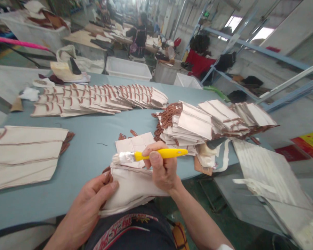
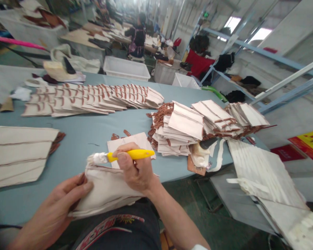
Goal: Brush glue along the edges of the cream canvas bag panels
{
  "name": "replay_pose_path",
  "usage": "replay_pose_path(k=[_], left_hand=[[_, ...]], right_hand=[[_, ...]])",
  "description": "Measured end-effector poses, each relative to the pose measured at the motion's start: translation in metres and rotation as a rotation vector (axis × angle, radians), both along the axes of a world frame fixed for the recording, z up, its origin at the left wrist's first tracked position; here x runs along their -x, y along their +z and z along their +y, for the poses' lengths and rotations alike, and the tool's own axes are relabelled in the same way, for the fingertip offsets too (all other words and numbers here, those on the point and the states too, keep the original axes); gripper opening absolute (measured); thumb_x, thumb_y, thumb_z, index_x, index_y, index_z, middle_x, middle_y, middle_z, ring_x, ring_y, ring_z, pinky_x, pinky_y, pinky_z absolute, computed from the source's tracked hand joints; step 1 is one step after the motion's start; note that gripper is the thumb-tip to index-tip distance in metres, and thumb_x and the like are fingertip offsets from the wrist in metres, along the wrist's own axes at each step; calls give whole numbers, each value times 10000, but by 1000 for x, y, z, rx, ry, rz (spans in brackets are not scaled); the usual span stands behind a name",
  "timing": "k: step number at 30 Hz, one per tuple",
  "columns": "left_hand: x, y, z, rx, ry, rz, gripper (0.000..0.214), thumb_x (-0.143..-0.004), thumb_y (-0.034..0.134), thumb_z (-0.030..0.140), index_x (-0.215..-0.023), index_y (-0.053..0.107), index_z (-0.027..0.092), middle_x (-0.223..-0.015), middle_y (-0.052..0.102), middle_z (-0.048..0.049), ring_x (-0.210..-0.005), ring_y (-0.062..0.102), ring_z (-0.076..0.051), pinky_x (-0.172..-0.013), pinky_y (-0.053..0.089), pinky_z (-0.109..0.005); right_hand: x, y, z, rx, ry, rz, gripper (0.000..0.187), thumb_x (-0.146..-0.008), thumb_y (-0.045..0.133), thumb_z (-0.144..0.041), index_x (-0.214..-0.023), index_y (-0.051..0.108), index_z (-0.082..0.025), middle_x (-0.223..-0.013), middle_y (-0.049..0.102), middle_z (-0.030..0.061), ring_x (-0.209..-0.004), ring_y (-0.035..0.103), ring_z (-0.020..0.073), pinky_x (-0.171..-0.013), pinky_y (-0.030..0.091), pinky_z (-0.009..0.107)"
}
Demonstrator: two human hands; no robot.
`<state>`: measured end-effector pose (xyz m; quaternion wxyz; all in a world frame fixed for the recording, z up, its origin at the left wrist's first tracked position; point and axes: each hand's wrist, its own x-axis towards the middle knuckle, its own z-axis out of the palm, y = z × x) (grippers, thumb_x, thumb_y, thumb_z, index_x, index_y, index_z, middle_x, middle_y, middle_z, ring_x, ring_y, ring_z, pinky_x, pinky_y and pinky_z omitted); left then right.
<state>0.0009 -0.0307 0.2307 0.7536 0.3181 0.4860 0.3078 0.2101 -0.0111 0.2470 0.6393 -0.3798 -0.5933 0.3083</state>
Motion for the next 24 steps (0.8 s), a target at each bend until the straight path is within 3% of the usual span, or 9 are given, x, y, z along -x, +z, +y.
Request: replay_pose_path(k=[6,9,13,16,19,21,24], left_hand=[[2,-5,0,-11,-18,9,569,-689,970,548,-1123,866,195,-951,874,-83,-907,817,-340,-741,665,-353],[6,-12,-1,-28,-39,15,574,-766,930,578,-1203,850,213,-982,879,-74,-899,818,-331,-750,665,-358],[8,-14,-1,-49,-31,30,581,-810,899,583,-1262,831,224,-992,878,-69,-894,817,-321,-749,660,-355],[0,-5,2,-48,-2,36,616,-717,933,584,-1199,848,209,-940,869,-78,-863,811,-341,-679,645,-357],[-9,4,10,-41,23,33,605,-611,973,535,-1107,866,208,-892,859,-77,-829,801,-336,-589,593,-314],[-11,5,16,-38,7,24,596,-593,984,537,-1072,870,201,-874,853,-81,-818,793,-319,-566,563,-285],[-1,-6,25,-70,-48,50,674,-658,943,671,-1140,869,204,-884,847,-93,-834,784,-306,-581,576,-282]], right_hand=[[3,3,0,115,111,-111,463,-1130,528,-614,-920,705,-240,-626,509,-55,-507,478,125,-509,435,266],[5,-7,9,116,25,-142,486,-1132,495,-636,-945,713,-244,-644,542,-36,-540,528,149,-533,467,282],[1,-14,6,-15,-134,-184,321,-1151,534,-481,-1051,725,-242,-827,733,25,-601,629,151,-602,537,292],[2,-18,-2,-63,-208,-328,234,-1141,537,-357,-1126,736,-234,-974,824,76,-762,758,186,-738,620,315],[10,-28,-2,-14,-211,-468,248,-1132,525,-325,-1149,753,-227,-1066,853,108,-974,817,224,-868,639,320],[14,-32,2,31,-229,-486,271,-1137,509,-336,-1123,756,-226,-1059,852,103,-981,813,223,-864,626,309],[11,-28,11,43,-284,-424,308,-1145,488,-364,-1049,745,-223,-965,825,78,-872,778,211,-805,595,306]])
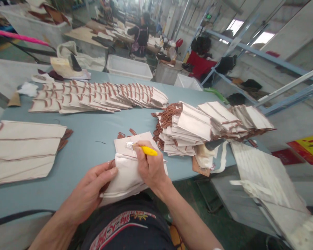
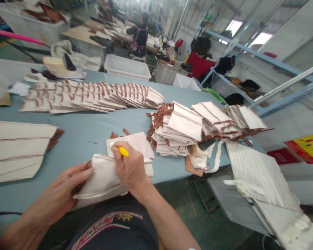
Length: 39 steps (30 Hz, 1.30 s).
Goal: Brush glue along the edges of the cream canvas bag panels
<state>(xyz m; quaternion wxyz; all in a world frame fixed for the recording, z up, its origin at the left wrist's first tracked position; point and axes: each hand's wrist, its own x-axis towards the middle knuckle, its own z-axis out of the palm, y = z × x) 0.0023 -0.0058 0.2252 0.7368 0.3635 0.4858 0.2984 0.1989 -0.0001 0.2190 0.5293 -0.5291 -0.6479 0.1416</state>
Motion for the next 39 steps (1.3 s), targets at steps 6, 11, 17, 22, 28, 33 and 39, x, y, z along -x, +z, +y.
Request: replay_pose_path(k=[6,11,17,22,28,33,39], left_hand=[[28,-22,-4,-286,-31,318,722,-749,816,851,-1141,888,249,-1123,872,-118,-1139,787,-353,-974,644,-339],[21,-23,-18,-472,-53,439,471,-770,839,734,-850,883,272,-808,839,-55,-785,780,-303,-801,651,-316],[14,-19,-29,-642,-184,326,371,-1000,641,531,-831,830,261,-756,804,-25,-650,705,-224,-604,555,-242],[11,-22,-36,-700,-116,349,348,-1023,630,512,-936,858,264,-831,824,-40,-705,734,-225,-678,569,-234],[21,-37,-42,-695,-22,494,384,-997,660,576,-892,852,261,-805,809,-46,-762,761,-260,-705,585,-258],[22,-37,-41,-942,22,527,312,-1027,663,465,-841,798,255,-816,821,-26,-768,796,-213,-726,599,-206],[20,-25,-42,-1229,8,540,317,-1114,579,351,-866,735,232,-801,826,5,-615,757,-134,-657,591,-142]], right_hand=[[-21,29,14,-15,-106,101,306,-1144,503,-426,-1071,711,-214,-857,756,38,-763,691,192,-762,540,323],[-16,21,26,25,-124,89,369,-1150,471,-500,-1056,690,-218,-731,661,-12,-652,609,175,-689,473,313],[-3,7,39,22,-127,54,371,-1146,455,-479,-1065,711,-223,-765,671,6,-687,641,189,-733,490,320],[-6,11,17,-60,-114,170,347,-1153,464,-481,-1095,700,-233,-728,650,-16,-660,636,176,-718,535,312],[-14,20,-50,-82,113,199,259,-1166,532,-401,-1083,725,-250,-798,736,3,-520,571,130,-575,519,287],[-4,26,-62,-200,222,55,244,-1151,521,-309,-1033,725,-247,-784,792,13,-589,715,153,-609,589,286],[16,8,-72,-380,298,-277,206,-1126,557,-318,-984,666,-216,-629,663,-60,-461,592,93,-534,496,249]])
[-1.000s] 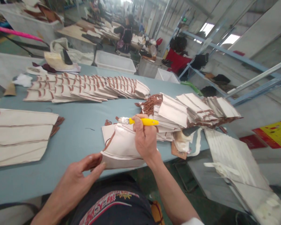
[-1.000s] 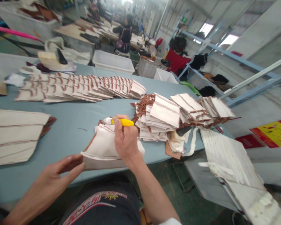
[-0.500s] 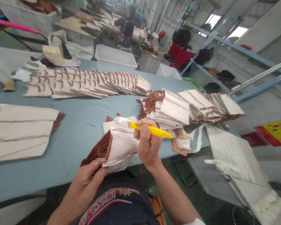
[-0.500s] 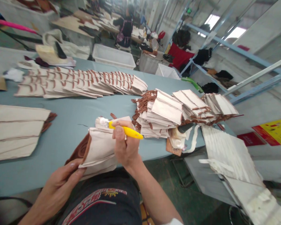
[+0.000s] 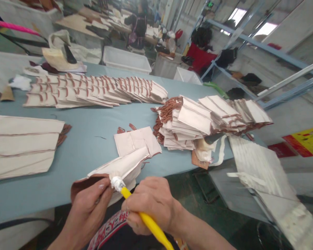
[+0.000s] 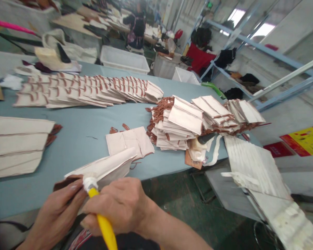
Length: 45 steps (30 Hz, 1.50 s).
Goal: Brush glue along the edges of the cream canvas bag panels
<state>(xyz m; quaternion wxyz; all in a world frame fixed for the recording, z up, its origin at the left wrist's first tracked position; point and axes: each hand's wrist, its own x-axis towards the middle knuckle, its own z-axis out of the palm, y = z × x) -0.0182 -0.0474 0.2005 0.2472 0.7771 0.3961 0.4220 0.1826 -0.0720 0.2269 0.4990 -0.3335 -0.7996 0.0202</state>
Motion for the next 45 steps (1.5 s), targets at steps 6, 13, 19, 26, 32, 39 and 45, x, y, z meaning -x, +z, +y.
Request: replay_pose_path(k=[6,13,19,26,32,39,45], left_hand=[[4,8,0,-33,11,9,348,-1116,533,298,-806,675,232,-694,740,34,-485,664,-106,-557,558,-130],[12,-4,-2,-137,152,77,480,-1149,531,455,-821,762,192,-762,827,-38,-687,828,-163,-727,623,-140],[11,-4,-5,-145,191,125,584,-1170,465,528,-862,796,158,-789,846,-69,-730,841,-172,-786,627,-136],[9,-6,-4,-175,173,142,589,-1168,464,564,-891,804,170,-813,863,-59,-733,842,-176,-786,642,-162],[8,-5,-4,-151,159,129,588,-1164,479,562,-905,820,159,-849,880,-69,-753,856,-172,-789,640,-139],[8,-11,-4,-156,155,93,516,-1158,512,532,-945,805,164,-859,882,-69,-727,852,-187,-796,676,-187],[9,-11,-5,-192,96,105,252,-1134,559,339,-1008,739,214,-910,854,-48,-818,848,-199,-788,674,-223]], right_hand=[[9,-8,-10,-18,82,-9,142,-1071,651,-374,-1024,673,-241,-629,669,-70,-487,631,110,-549,516,259],[-2,12,3,326,-38,314,285,-1150,494,-312,-967,696,-230,-737,741,0,-501,611,115,-542,528,232],[-12,22,11,518,-147,710,419,-1163,516,-507,-882,652,-227,-535,454,-92,-397,384,89,-402,319,200],[-3,7,12,646,-98,634,444,-1146,544,-505,-890,731,-193,-589,488,-57,-466,423,98,-442,321,226],[-6,11,6,624,-83,657,408,-1158,534,-470,-908,719,-206,-616,497,-65,-437,389,85,-423,311,221],[-6,11,6,637,-179,588,444,-1159,506,-469,-898,738,-194,-615,481,-59,-463,408,97,-445,342,232],[-8,9,6,689,-161,567,446,-1150,505,-462,-874,736,-197,-573,431,-64,-453,415,111,-437,338,242]])
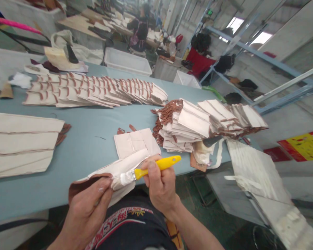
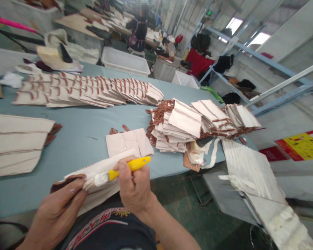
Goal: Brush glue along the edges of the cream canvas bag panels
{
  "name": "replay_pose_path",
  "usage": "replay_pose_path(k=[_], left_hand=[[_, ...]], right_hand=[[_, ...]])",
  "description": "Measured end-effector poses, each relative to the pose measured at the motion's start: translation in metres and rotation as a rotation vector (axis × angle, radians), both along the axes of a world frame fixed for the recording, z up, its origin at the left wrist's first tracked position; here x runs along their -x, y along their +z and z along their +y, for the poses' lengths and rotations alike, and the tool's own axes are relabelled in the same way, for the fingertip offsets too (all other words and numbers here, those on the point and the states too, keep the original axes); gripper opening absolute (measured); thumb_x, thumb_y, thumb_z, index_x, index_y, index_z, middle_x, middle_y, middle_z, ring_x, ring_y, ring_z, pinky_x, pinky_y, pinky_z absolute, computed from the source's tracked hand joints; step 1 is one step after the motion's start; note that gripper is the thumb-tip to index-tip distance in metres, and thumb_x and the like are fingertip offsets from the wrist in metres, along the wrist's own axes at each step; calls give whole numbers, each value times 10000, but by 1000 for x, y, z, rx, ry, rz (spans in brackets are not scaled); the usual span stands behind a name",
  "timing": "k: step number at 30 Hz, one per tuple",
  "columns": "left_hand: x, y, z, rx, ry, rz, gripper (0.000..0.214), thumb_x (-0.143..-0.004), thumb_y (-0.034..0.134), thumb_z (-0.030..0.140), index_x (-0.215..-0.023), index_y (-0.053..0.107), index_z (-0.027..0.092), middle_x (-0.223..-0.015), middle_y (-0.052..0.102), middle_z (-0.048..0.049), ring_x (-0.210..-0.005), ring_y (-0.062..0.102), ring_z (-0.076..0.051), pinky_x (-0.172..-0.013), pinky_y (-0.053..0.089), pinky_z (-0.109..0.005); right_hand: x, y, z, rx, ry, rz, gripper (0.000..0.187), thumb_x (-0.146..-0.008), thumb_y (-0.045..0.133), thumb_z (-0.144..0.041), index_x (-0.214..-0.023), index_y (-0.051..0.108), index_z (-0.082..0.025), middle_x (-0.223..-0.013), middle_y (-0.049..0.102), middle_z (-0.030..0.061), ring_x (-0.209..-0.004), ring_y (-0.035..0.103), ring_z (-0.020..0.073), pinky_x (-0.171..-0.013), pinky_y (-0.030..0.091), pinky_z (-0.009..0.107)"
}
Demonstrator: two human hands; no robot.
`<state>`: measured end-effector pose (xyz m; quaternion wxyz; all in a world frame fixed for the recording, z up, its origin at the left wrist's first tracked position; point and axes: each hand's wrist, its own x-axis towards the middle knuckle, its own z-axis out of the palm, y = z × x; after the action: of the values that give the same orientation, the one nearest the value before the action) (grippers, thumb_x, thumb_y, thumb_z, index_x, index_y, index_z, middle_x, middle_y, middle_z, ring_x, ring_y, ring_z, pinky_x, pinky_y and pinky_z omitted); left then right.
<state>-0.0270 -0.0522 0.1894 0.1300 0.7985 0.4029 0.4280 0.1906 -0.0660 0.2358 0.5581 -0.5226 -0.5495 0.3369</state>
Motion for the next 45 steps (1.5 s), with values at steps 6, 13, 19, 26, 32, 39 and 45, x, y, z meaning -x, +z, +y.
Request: replay_pose_path(k=[6,13,19,26,32,39,45], left_hand=[[1,-2,1,-136,-17,77,115,-1136,529,202,-1100,638,202,-932,826,-60,-818,832,-181,-837,653,-215],[-2,3,5,-210,-64,136,146,-1145,478,125,-1123,609,185,-911,798,-77,-806,814,-180,-801,650,-230],[0,2,1,-131,-131,98,165,-1153,450,141,-1115,592,216,-871,767,-42,-751,786,-160,-719,629,-205],[4,-8,-5,-113,-108,80,148,-1155,485,214,-1168,632,203,-915,814,-59,-825,840,-179,-876,654,-212],[1,-1,-7,-74,-107,26,162,-1119,508,170,-1133,659,227,-944,853,-26,-800,842,-152,-866,646,-170],[2,-5,-8,-29,-95,-18,167,-1059,581,155,-1114,713,242,-911,849,-9,-806,847,-177,-844,670,-200],[2,-10,-10,-15,-65,-38,188,-1035,603,151,-1107,746,249,-978,882,-11,-807,857,-193,-856,688,-223]], right_hand=[[-8,7,4,-75,-109,-52,394,-1159,503,-418,-900,713,-208,-675,604,-21,-447,437,99,-442,380,238],[14,24,-7,-204,35,-300,352,-1137,503,-346,-868,698,-230,-745,741,28,-604,679,149,-584,537,251],[-4,31,5,96,193,-88,465,-1158,460,-510,-883,700,-221,-670,617,1,-540,534,134,-474,403,246],[-27,25,63,311,377,235,634,-953,595,-855,-784,570,-244,-467,297,-137,-402,218,72,-403,196,217],[-21,8,59,441,439,272,669,-894,601,-908,-798,541,-249,-437,308,-154,-381,222,63,-395,227,201],[-19,16,47,283,350,236,609,-1003,570,-807,-806,604,-232,-481,344,-125,-410,270,81,-420,259,224],[-28,22,43,215,289,-37,466,-1104,508,-542,-804,665,-221,-579,459,-56,-517,427,124,-480,323,251]])
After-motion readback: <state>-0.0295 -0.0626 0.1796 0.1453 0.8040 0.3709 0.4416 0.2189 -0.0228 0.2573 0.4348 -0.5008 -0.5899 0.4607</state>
